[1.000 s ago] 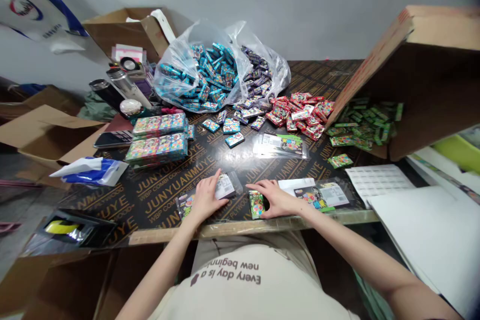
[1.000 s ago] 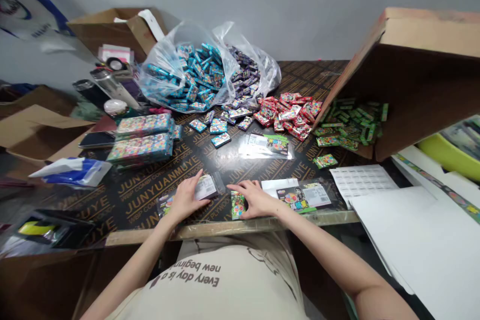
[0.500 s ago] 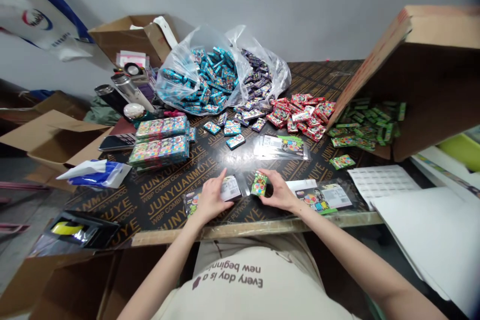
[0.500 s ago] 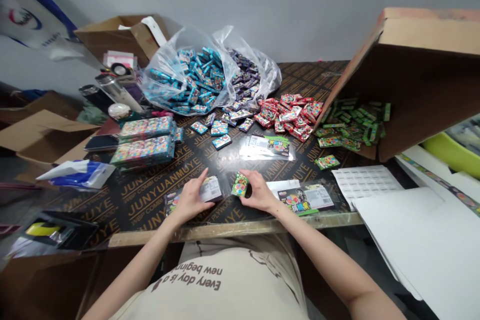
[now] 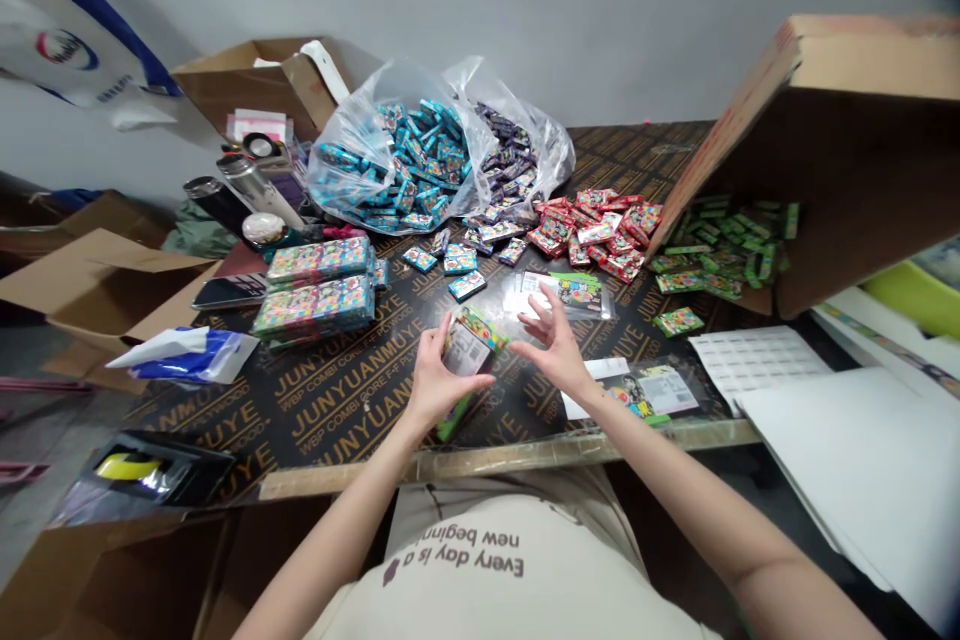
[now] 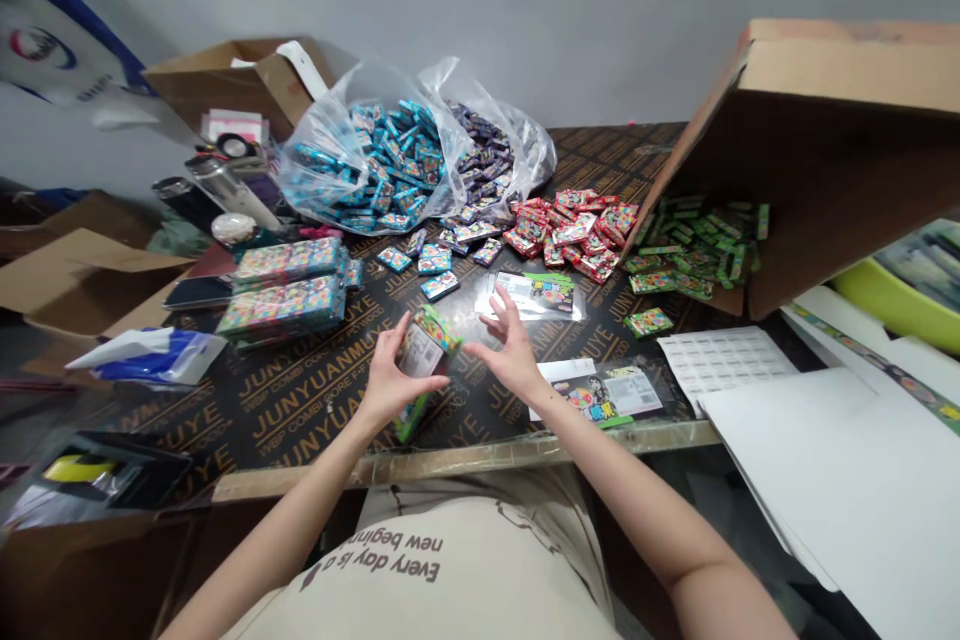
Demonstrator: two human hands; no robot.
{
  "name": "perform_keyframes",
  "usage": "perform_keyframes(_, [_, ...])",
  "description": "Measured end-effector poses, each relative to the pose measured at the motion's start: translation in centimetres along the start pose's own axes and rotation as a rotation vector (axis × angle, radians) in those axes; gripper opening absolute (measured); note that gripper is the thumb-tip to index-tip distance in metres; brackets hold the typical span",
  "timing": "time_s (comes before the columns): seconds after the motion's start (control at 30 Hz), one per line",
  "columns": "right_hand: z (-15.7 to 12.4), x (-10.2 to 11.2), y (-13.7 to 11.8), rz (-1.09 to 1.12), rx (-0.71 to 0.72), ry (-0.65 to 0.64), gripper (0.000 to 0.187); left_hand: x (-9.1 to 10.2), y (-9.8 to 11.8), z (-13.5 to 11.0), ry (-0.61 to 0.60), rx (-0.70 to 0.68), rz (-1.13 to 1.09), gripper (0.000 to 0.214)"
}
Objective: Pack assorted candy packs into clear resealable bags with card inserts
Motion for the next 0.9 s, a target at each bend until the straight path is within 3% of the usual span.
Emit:
perform_keyframes(0.1, [1.0, -2.2, -0.2, 0.394, -0.21, 0.168, 0.06, -2.4, 0.9, 0.9, 0.209, 0.164, -0.337, 0.065])
perform_keyframes(0.17, [1.6, -3.4, -0.2, 0.521, -0.276, 0.302, 0.048, -4.3, 1.8, 0.8, 0.302, 0.277, -0.659, 0.042])
perform_keyframes(0.23, [2.1, -3.8, -0.3, 0.553, -0.279, 0.414, 0.041, -5.8, 2.7, 0.5, 0.418, 0.399, -0.923, 0.034])
perform_keyframes(0.3, [2.3, -3.7, -0.5, 0.54, -0.266, 0.441, 0.039, -6.4, 3.3, 0.4, 0.493, 0.499, -1.067, 0.033])
perform_keyframes(0.37, [2.3, -3.2, -0.8, 0.545, -0.271, 0.4, 0.039, -6.1, 3.5, 0.7, 0.473, 0.56, -1.13, 0.027])
perform_keyframes(0.57, [2.2, -1.6, -1.2, 0.632, -0.44, 0.229, 0.044, -4.1, 2.4, 3.1, 0.1, 0.661, -1.018, 0.024])
perform_keyframes(0.67, [2.0, -1.1, -1.2, 0.621, -0.446, 0.205, 0.044, -3.8, 2.2, 3.7, 0.115, 0.58, -0.931, 0.025])
perform_keyframes(0.8, [1.8, -0.2, -1.0, 0.637, -0.445, 0.136, 0.03, -3.4, 2.6, 3.5, 0.206, 0.421, -0.783, 0.018])
perform_keyframes(0.9, [1.7, 0.4, -0.8, 0.598, -0.505, 0.027, 0.027, -2.7, 2.9, 3.2, 0.13, 0.263, -0.611, 0.012])
Point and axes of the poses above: each hand's wrist, its own z-axis towards the middle knuckle, its own x-axis out of the back of the hand, y = z × x, the point moved 1 cm from there along z, towards the middle knuckle, and after that the axes turned 11 degrees about -x, right-handed, at the moved point
